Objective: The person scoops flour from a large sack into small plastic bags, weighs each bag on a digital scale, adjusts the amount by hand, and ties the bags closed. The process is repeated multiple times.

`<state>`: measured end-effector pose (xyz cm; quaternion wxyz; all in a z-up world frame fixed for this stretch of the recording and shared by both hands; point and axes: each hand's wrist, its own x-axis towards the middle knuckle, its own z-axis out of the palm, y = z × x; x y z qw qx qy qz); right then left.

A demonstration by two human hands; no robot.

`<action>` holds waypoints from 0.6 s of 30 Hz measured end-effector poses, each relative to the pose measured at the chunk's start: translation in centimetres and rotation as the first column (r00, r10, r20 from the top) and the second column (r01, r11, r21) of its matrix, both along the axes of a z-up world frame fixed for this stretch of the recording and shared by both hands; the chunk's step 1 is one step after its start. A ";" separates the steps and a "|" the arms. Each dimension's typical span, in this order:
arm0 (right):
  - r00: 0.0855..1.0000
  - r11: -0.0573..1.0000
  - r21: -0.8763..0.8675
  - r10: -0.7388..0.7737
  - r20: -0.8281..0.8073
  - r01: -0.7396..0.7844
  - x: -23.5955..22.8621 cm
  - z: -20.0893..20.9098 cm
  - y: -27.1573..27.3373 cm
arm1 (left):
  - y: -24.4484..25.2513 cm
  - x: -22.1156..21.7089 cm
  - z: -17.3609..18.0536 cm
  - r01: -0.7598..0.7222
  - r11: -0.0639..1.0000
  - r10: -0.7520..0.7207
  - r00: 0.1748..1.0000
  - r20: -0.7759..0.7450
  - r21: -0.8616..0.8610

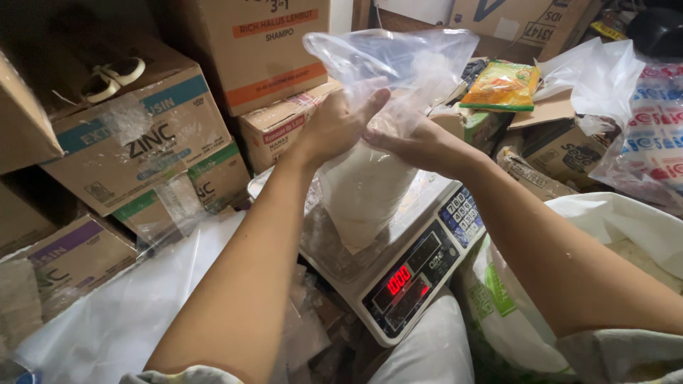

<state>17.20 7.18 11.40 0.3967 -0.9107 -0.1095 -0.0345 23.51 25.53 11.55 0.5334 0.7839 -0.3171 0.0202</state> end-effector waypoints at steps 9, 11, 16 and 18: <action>0.998 0.955 0.297 0.000 0.069 -0.020 3.8 -4.7 -1.3 | -2.0 2.8 1.1 -0.237 0.766 -0.279 0.714 0.642 0.597; 0.965 0.931 0.315 0.110 0.236 -0.183 4.4 -5.7 -1.5 | -2.1 2.2 1.1 -0.187 0.812 -0.134 0.861 0.490 0.552; 0.830 0.990 -0.042 -0.093 0.550 0.138 2.9 -6.1 -2.2 | -1.1 0.4 1.7 0.101 0.931 -0.215 0.927 0.306 0.350; 0.713 0.922 -0.291 0.024 0.701 0.255 2.0 -5.1 -2.2 | 0.2 -0.6 1.2 0.179 0.981 -0.183 0.982 0.051 0.069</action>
